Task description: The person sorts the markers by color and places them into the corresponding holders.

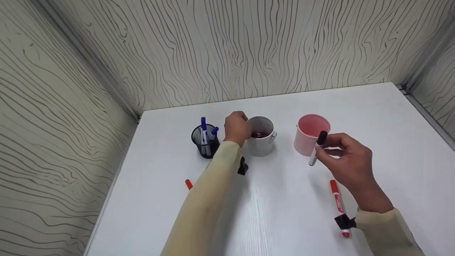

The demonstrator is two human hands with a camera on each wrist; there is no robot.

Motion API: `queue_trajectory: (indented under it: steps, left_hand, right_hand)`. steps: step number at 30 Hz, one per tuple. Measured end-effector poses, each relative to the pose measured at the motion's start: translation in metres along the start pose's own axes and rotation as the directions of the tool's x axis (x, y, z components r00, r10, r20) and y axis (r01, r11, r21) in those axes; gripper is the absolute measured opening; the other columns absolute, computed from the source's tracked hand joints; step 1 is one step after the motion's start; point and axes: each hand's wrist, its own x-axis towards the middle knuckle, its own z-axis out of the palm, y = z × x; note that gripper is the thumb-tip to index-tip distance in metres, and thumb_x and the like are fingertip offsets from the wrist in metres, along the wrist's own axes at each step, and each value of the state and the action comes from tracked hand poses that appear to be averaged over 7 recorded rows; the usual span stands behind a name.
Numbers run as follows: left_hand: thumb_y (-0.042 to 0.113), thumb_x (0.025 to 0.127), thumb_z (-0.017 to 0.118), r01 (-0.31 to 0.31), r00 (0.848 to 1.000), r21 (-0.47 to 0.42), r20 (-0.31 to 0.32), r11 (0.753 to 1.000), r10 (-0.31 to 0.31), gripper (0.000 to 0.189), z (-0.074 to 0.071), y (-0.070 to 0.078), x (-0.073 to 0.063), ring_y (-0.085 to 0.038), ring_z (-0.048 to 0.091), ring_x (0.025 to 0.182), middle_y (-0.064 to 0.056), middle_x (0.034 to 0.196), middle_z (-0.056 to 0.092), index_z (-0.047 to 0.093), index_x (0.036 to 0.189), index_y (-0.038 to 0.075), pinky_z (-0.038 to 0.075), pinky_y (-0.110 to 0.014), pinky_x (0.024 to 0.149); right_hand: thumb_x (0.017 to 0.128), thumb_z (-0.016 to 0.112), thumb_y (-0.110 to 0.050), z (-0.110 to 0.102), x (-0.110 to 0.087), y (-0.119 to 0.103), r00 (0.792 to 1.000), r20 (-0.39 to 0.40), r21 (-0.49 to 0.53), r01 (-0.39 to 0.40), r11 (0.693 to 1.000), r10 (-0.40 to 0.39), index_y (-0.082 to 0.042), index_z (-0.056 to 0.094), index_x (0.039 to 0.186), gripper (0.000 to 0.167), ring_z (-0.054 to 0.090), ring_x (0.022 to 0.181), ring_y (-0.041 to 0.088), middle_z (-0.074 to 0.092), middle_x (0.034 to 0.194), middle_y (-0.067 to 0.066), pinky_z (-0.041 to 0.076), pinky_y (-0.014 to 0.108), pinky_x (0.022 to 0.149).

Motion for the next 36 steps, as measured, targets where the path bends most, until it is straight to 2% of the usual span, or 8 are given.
queue_trajectory:
  steps: [7,12,18,27,36]
  left_hand:
    - [-0.001,0.108,0.065,-0.004,1.0,0.02,-0.016,1.0,0.004,0.015,0.001,0.001,-0.001,-0.019,0.066,0.089,-0.01,0.1,0.074,0.071,0.096,0.006,0.054,-0.028,0.072]
    - [-0.001,0.107,0.064,-0.011,1.0,0.039,-0.022,0.999,0.011,0.013,0.0,0.002,-0.001,-0.021,0.068,0.092,-0.014,0.106,0.08,0.074,0.1,0.004,0.057,-0.03,0.075]
    - [0.0,0.107,0.064,-0.006,1.0,0.025,-0.02,1.0,0.007,0.013,0.0,0.002,0.0,-0.021,0.068,0.093,-0.016,0.111,0.082,0.076,0.104,0.002,0.058,-0.031,0.076]
    - [0.002,0.106,0.064,-0.015,0.999,0.025,-0.027,1.0,0.016,0.018,0.0,-0.001,0.0,-0.018,0.062,0.084,-0.007,0.091,0.07,0.065,0.089,0.009,0.048,-0.027,0.069]
    - [0.0,0.107,0.062,-0.023,1.0,0.003,-0.014,1.0,0.023,0.019,0.0,0.0,-0.001,-0.018,0.061,0.085,-0.006,0.092,0.067,0.065,0.09,0.009,0.048,-0.027,0.068]
  right_hand:
    - [0.093,0.087,0.011,0.002,0.001,-0.002,1.0,0.011,-0.001,0.003,1.0,-0.003,0.004,0.08,0.12,0.028,0.074,0.097,-0.014,0.073,0.107,-0.032,0.058,0.003,0.089]
    - [0.094,0.086,0.01,0.003,0.003,-0.005,1.0,0.012,0.005,-0.008,1.0,0.008,0.003,0.081,0.119,0.027,0.074,0.097,-0.014,0.074,0.107,-0.033,0.058,0.003,0.089]
    - [0.092,0.085,0.011,0.007,0.005,-0.007,1.0,0.009,0.037,0.001,0.999,-0.001,0.004,0.081,0.116,0.025,0.076,0.094,-0.009,0.076,0.104,-0.031,0.059,0.004,0.088]
    - [0.096,0.086,0.006,0.012,0.006,-0.013,0.999,0.034,-0.005,-0.036,0.999,0.037,0.002,0.08,0.12,0.025,0.073,0.098,-0.015,0.076,0.107,-0.027,0.058,0.003,0.09]
    - [0.095,0.085,0.004,0.016,0.009,-0.015,0.998,0.045,-0.002,-0.045,0.999,0.045,0.001,0.081,0.116,0.022,0.077,0.095,-0.007,0.077,0.105,-0.024,0.059,0.004,0.089]
